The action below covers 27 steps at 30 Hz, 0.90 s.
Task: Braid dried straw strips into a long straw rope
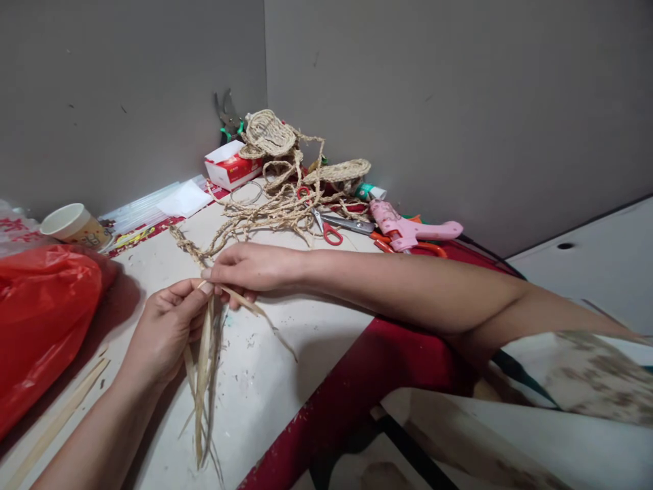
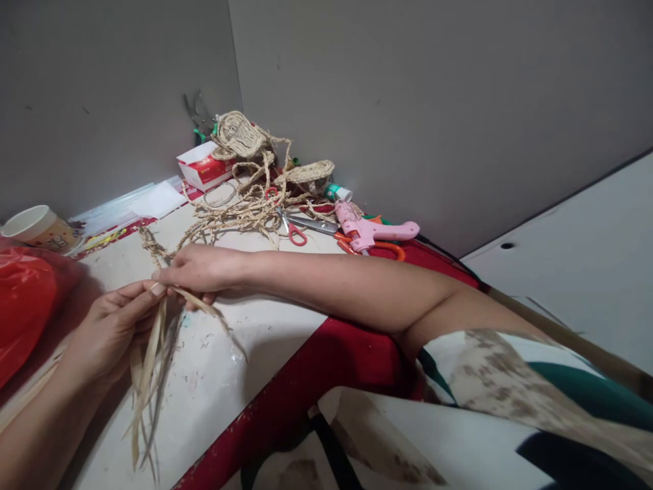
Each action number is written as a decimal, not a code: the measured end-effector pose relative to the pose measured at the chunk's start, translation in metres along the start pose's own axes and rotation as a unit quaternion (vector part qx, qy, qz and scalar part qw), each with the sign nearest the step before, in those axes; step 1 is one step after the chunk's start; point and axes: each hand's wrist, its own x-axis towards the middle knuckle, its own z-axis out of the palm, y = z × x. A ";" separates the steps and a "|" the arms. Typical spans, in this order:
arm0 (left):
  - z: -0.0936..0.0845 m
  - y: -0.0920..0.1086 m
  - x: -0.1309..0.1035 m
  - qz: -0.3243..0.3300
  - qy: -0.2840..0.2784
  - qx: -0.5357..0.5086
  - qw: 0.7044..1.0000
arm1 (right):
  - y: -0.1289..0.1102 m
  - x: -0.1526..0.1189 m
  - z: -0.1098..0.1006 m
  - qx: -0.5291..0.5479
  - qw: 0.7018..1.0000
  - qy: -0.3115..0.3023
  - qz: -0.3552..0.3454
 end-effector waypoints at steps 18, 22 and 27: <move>-0.007 0.003 -0.006 0.110 -0.016 0.276 0.955 | 0.005 0.002 0.010 0.138 0.987 0.005 0.077; -0.002 0.006 -0.014 0.059 -0.033 0.284 0.957 | 0.007 0.002 0.019 0.113 0.990 0.041 0.068; 0.009 0.001 -0.021 0.087 -0.003 0.310 0.947 | 0.006 0.000 0.026 0.168 0.981 0.039 0.085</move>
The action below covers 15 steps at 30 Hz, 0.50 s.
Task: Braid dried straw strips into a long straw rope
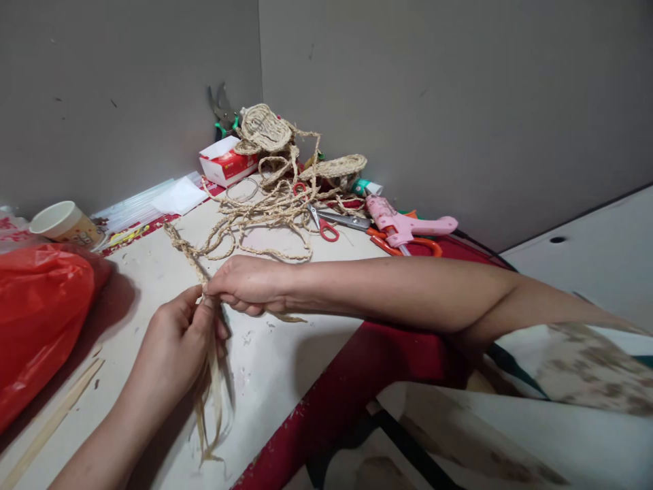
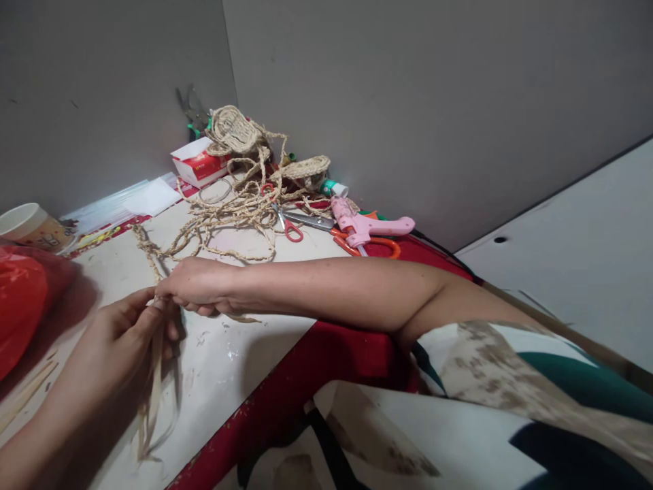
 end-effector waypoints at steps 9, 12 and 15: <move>0.004 0.002 0.001 -0.018 -0.028 -0.081 0.996 | 0.004 -0.001 0.003 0.003 0.999 0.014 -0.032; -0.012 0.005 0.005 -0.069 -0.011 -0.076 0.995 | 0.001 0.000 0.000 0.020 0.999 0.015 -0.024; -0.023 0.001 0.012 -0.070 0.100 -0.061 0.991 | 0.000 0.002 -0.004 0.043 0.999 -0.023 -0.010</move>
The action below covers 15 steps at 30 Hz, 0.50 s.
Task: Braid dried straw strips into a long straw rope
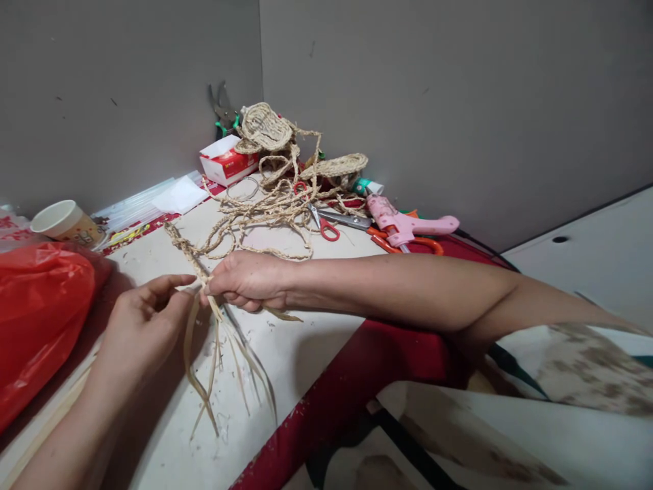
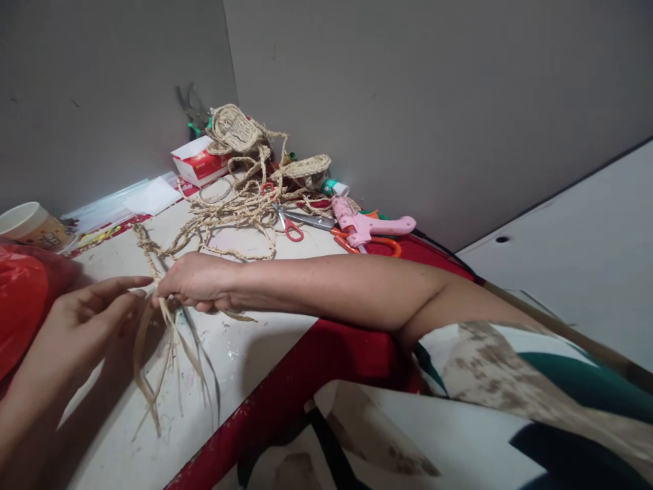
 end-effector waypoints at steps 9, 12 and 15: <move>0.014 -0.009 0.007 -0.103 -0.144 -0.250 0.952 | -0.005 0.001 -0.010 0.007 0.996 -0.089 0.019; 0.010 -0.010 0.008 -0.104 -0.175 -0.234 0.951 | -0.007 0.002 -0.014 -0.001 0.993 -0.115 0.028; 0.005 -0.012 0.011 -0.085 -0.196 -0.204 0.955 | -0.008 0.003 -0.017 -0.008 0.991 -0.131 0.029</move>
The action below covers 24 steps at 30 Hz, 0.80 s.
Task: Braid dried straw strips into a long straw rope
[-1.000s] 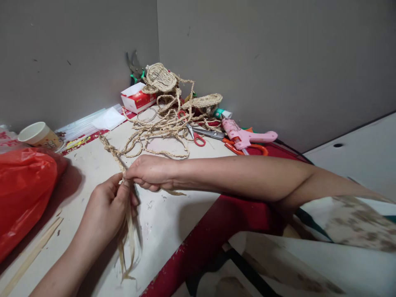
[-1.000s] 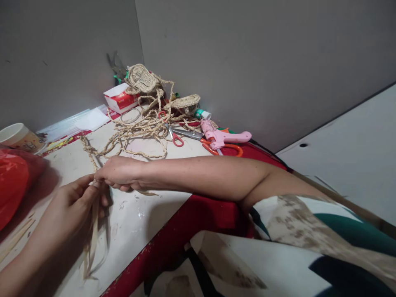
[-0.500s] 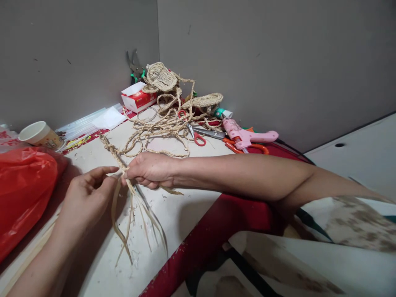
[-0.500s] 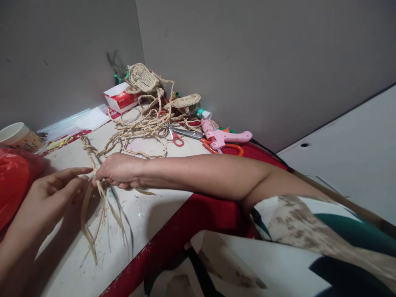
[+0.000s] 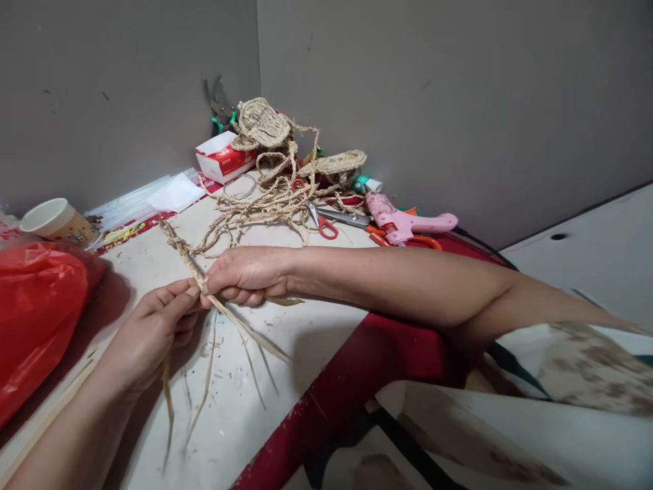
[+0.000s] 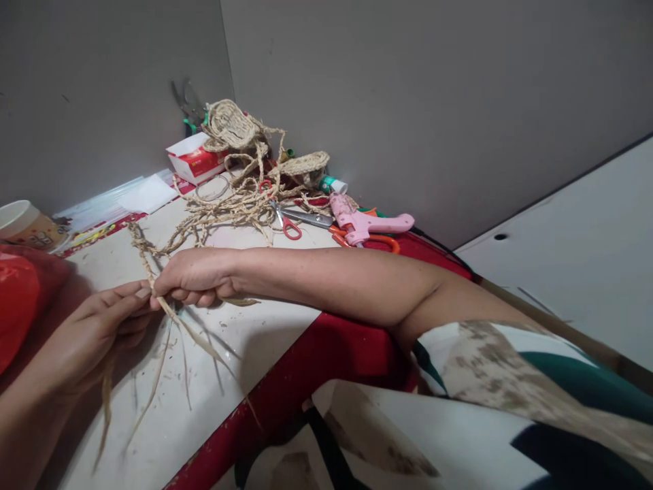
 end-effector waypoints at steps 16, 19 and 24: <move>0.006 0.004 -0.002 -0.060 0.009 0.020 0.998 | 0.000 -0.004 -0.004 -0.416 0.900 0.061 -0.115; 0.008 0.001 0.000 -0.052 0.016 -0.002 0.999 | -0.006 -0.010 0.000 -0.479 0.868 0.079 -0.106; 0.005 -0.008 0.001 -0.011 0.040 0.016 0.999 | -0.014 -0.016 0.003 -0.540 0.826 0.112 -0.117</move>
